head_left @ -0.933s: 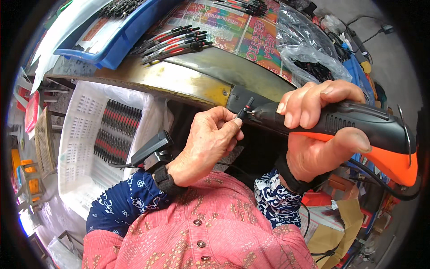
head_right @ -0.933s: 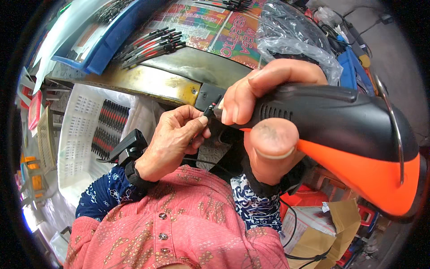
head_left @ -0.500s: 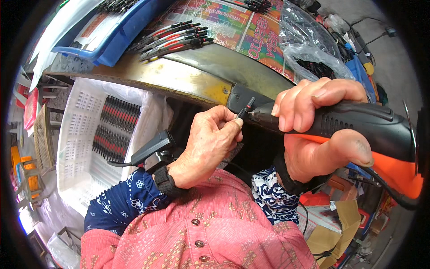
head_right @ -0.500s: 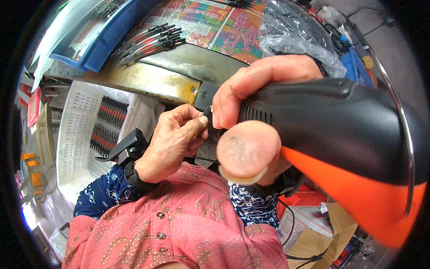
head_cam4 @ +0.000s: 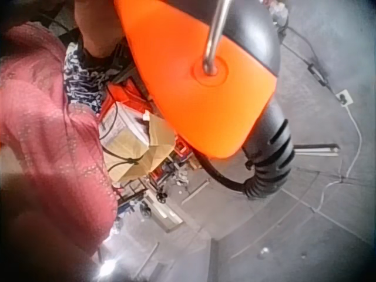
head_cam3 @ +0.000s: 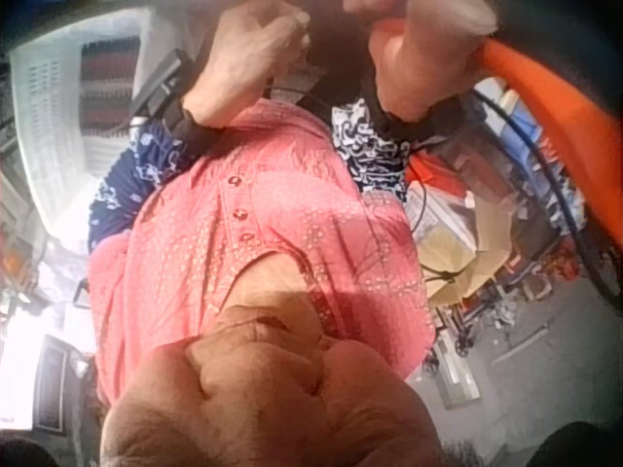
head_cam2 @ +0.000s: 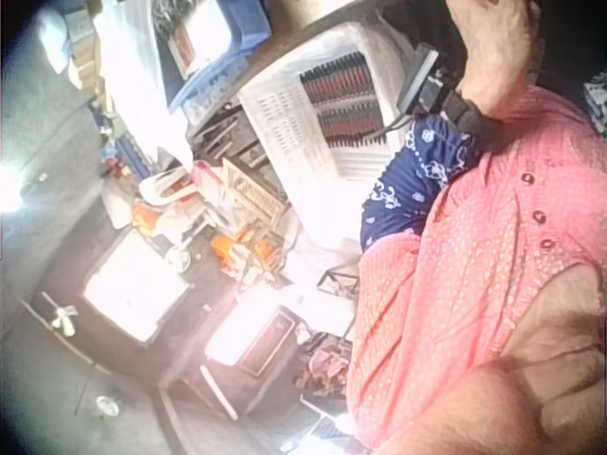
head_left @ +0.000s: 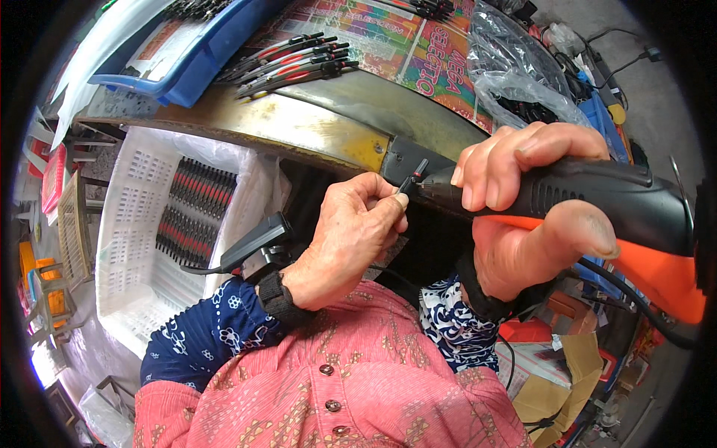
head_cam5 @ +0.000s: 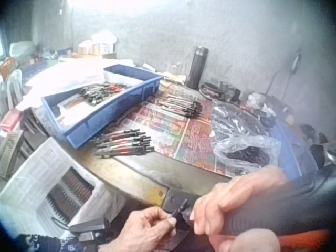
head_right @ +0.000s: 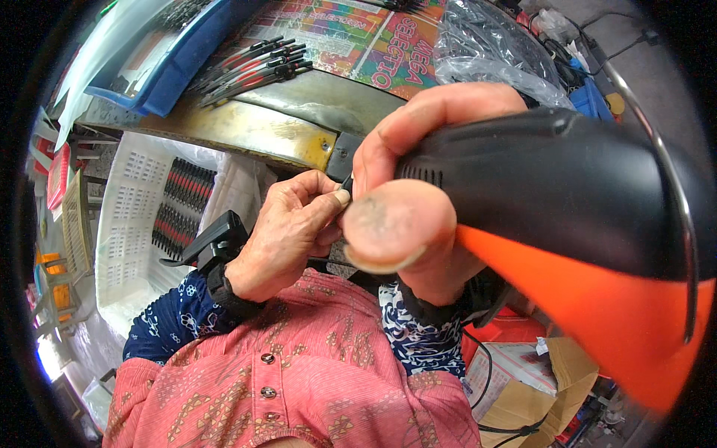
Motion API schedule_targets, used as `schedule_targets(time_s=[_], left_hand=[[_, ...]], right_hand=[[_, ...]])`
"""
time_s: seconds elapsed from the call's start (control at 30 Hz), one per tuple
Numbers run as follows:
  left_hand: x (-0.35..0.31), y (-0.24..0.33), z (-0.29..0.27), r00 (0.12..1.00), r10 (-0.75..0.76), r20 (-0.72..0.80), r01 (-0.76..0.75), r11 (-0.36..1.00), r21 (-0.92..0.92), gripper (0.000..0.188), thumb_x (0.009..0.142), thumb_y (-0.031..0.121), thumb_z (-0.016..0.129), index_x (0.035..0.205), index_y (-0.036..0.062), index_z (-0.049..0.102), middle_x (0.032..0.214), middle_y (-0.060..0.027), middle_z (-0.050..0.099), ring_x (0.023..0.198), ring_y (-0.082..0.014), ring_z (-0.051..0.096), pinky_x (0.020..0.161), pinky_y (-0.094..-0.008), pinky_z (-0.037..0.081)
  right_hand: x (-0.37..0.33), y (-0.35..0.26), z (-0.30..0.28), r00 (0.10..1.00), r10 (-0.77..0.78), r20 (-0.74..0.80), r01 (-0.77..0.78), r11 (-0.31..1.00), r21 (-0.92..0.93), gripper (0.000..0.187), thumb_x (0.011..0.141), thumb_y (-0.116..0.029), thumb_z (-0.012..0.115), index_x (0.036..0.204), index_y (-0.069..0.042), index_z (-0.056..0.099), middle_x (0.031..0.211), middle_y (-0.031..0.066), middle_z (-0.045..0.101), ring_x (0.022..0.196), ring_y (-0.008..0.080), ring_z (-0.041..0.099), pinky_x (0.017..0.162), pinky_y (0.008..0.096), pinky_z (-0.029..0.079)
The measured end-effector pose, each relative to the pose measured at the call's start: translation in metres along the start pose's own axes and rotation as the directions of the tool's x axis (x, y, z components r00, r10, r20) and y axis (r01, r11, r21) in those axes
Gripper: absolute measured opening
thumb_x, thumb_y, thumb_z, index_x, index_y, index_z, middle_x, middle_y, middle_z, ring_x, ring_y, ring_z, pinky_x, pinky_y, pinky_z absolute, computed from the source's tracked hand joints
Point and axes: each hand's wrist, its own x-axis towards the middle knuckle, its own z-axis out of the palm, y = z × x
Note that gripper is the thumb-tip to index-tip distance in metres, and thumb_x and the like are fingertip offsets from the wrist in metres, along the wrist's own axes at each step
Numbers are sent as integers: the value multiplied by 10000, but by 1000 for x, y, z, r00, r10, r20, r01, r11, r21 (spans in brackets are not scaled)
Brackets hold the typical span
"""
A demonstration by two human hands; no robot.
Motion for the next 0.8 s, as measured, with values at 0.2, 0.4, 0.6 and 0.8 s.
schedule_targets(time_s=[0.2, 0.4, 0.6, 0.8], left_hand=[[1, 0, -2, 1000, 3, 21, -3, 1000, -16, 114, 890, 156, 554, 843, 58, 518, 659, 12, 518, 488, -36, 359, 413, -191, 255], [1, -2, -4, 1000, 19, 25, -18, 1000, -11, 115, 890, 156, 558, 856, 56, 514, 665, 9, 520, 491, -36, 349, 413, -191, 255], [1, -2, -5, 999, 8, 36, -8, 1000, -7, 125, 889, 167, 567, 866, 57, 511, 678, 11, 518, 508, -36, 360, 424, -190, 268], [1, 0, -5, 999, -7, 36, 7, 1000, -2, 130, 890, 173, 567, 863, 59, 510, 677, 14, 516, 510, -35, 361, 428, -190, 273]], right_hand=[[-3, 0, 3, 999, 24, -43, -24, 1000, -15, 788, 646, -778, 513, 932, -45, 464, 605, 1, 446, 497, 130, 467, 553, 289, 424], [-5, 1, 3, 1000, 16, -21, -15, 998, 61, 794, 643, -778, 512, 942, -44, 466, 606, 4, 447, 504, 134, 473, 560, 293, 430], [-4, -1, 2, 999, -41, -11, 42, 998, 37, 780, 657, -772, 508, 933, -44, 458, 607, 8, 447, 502, 132, 466, 554, 292, 426], [0, -2, 4, 999, -54, -1, 54, 998, 31, 767, 670, -765, 503, 924, -43, 451, 608, 13, 446, 500, 130, 460, 548, 290, 423]])
